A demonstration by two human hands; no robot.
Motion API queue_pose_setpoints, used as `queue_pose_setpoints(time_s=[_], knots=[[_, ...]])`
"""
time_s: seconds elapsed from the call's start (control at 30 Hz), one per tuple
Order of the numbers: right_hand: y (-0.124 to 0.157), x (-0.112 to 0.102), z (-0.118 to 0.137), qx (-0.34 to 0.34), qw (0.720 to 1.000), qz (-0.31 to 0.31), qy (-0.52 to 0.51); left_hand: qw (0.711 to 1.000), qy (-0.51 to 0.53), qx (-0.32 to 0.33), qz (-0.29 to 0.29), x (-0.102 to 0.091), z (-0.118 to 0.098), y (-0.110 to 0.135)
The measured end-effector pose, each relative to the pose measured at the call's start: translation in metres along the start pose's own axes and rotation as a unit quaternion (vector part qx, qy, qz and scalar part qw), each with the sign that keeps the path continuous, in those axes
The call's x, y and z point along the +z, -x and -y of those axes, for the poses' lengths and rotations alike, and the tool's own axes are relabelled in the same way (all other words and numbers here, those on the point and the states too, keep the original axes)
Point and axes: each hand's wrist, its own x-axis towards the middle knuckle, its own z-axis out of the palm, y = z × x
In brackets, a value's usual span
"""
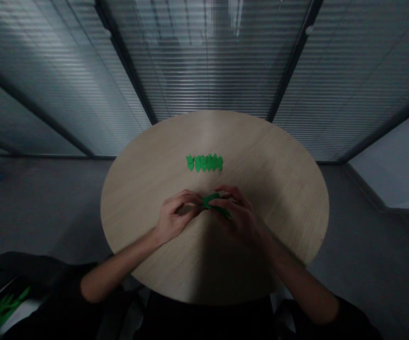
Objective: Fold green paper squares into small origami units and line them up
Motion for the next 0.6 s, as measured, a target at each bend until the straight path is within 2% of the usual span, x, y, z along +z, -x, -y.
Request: queue_pose_setpoints(time_s=[0.17,0.4,0.6], knots=[[-0.0009,0.0016,-0.0002,0.001,1.0,-0.006,-0.02,1.0,0.004,0.004,0.023,0.0015,-0.0007,0.0001],[0.0018,0.0017,-0.0033,0.017,1.0,-0.015,-0.003,0.998,0.022,-0.053,0.001,0.0017,-0.0028,-0.0011],[-0.0022,-0.0021,-0.0028,-0.014,0.999,-0.032,0.037,0.996,0.029,-0.081,-0.025,0.0021,-0.002,0.0005]])
